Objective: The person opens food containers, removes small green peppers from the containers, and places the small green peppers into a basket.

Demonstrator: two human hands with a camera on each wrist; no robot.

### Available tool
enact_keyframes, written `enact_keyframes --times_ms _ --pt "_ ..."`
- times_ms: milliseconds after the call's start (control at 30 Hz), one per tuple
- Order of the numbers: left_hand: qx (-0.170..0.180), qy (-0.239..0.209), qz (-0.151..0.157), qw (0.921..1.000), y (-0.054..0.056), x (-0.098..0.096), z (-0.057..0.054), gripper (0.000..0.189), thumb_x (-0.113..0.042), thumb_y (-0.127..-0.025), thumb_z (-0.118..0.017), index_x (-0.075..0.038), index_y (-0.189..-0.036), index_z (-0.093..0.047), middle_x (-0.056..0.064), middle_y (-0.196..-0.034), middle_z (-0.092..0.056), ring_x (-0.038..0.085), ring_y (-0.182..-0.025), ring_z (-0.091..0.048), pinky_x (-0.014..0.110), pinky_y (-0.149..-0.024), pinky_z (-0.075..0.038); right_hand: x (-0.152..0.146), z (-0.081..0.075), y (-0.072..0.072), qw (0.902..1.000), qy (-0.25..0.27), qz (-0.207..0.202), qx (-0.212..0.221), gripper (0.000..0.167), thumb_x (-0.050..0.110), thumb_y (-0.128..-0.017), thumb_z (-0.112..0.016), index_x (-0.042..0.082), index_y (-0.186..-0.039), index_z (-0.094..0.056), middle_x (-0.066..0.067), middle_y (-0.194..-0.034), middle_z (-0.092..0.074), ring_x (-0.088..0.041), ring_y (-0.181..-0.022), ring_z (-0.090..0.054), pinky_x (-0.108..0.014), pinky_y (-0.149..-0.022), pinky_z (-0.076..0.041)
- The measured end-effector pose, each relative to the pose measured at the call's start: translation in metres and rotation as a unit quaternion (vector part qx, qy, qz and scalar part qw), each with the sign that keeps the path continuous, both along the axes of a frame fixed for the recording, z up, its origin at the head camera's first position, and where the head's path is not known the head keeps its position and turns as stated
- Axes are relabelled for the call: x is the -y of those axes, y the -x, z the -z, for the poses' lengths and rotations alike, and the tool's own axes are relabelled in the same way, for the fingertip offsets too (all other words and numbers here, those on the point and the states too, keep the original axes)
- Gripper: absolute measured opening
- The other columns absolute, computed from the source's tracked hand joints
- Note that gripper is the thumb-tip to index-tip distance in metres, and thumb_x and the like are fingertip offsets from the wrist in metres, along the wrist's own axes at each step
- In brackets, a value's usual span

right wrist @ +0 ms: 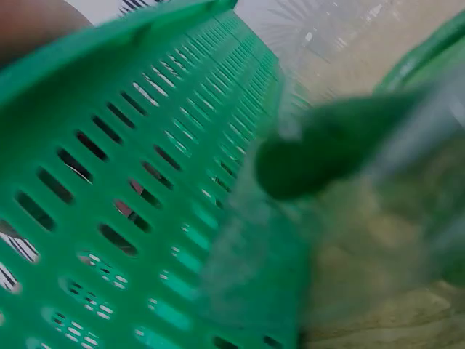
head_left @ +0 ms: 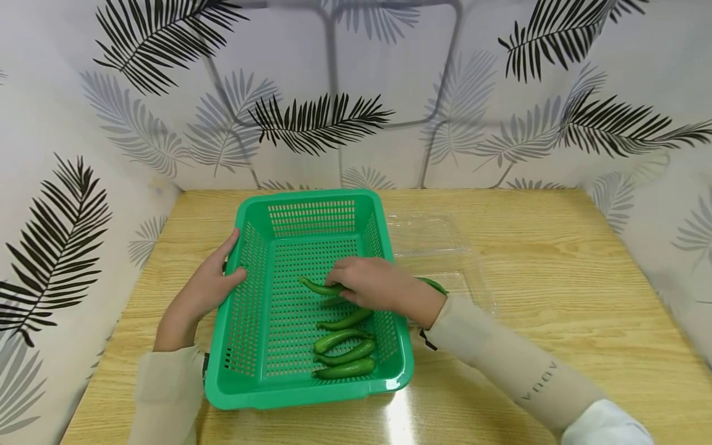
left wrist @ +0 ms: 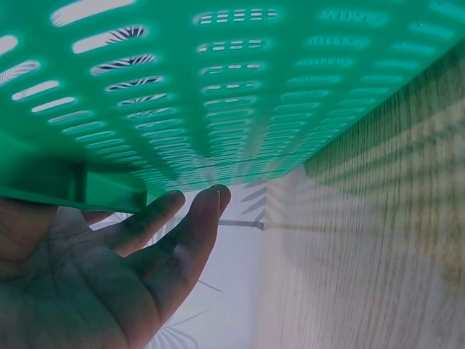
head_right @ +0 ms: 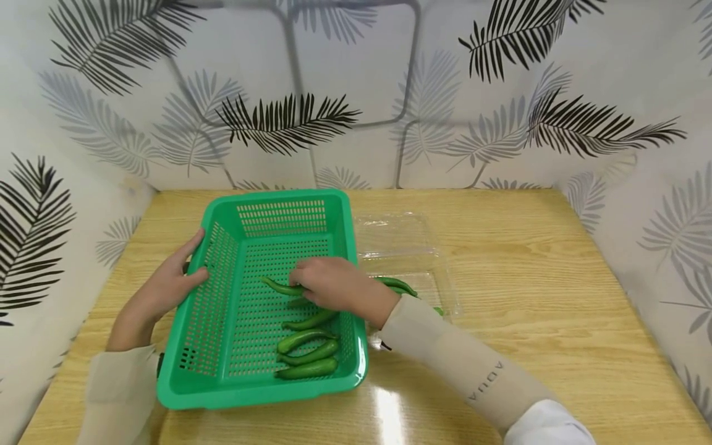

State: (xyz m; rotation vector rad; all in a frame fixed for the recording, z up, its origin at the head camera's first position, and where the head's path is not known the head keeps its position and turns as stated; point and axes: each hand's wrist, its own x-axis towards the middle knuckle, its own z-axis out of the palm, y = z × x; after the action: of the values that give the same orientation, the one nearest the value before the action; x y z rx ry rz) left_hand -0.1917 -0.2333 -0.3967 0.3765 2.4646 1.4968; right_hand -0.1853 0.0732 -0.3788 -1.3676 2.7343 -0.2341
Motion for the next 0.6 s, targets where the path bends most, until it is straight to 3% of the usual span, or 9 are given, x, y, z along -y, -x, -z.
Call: enact_keyframes --times_ms 200,333,467,600 --pt "-0.008 0.008 0.0 0.9999 0.0 0.0 0.0 0.077 -0.004 -0.091 -0.043 -0.023 -0.15 0.001 0.015 -0.151 -0.016 0.033 -0.096 -0.057 0.035 -0.068 -0.051 0.005 0.008 0.0 0.9994 -0.032 0.011 0.01 0.023 0.012 -0.087 -0.065 0.013 -0.11 -0.068 0.002 -0.106 -0.063 -0.013 -0.098 -0.059 -0.028 -0.08 -0.049" --pt "-0.011 0.006 0.001 0.9999 -0.001 0.0 -0.001 0.077 -0.004 -0.09 -0.044 -0.023 -0.15 0.002 0.014 -0.152 -0.013 0.033 -0.096 -0.056 0.035 -0.068 -0.051 0.008 0.009 -0.002 0.9981 -0.059 0.01 0.013 0.02 0.005 -0.086 -0.062 0.015 -0.102 -0.071 0.003 -0.096 -0.064 -0.011 -0.088 -0.059 -0.025 -0.071 -0.049" --pt "-0.007 0.0 0.004 1.0 -0.001 0.0 -0.001 0.077 -0.004 -0.09 -0.044 -0.024 -0.15 0.002 0.015 -0.152 -0.013 0.033 -0.096 -0.057 0.035 -0.068 -0.051 0.01 0.011 -0.003 0.9962 -0.084 0.012 0.02 0.025 -0.002 -0.083 -0.06 0.017 -0.096 -0.072 0.005 -0.089 -0.061 -0.01 -0.081 -0.057 -0.024 -0.065 -0.047" --pt "-0.003 0.004 0.0 1.0 0.0 0.0 0.001 0.077 -0.005 -0.091 -0.044 -0.026 -0.15 0.001 0.013 -0.152 -0.015 0.032 -0.094 -0.057 0.035 -0.068 -0.052 0.01 0.013 -0.004 0.9951 -0.093 0.021 0.026 0.032 -0.004 -0.082 -0.06 0.02 -0.098 -0.073 0.006 -0.092 -0.062 -0.01 -0.085 -0.058 -0.024 -0.068 -0.048"
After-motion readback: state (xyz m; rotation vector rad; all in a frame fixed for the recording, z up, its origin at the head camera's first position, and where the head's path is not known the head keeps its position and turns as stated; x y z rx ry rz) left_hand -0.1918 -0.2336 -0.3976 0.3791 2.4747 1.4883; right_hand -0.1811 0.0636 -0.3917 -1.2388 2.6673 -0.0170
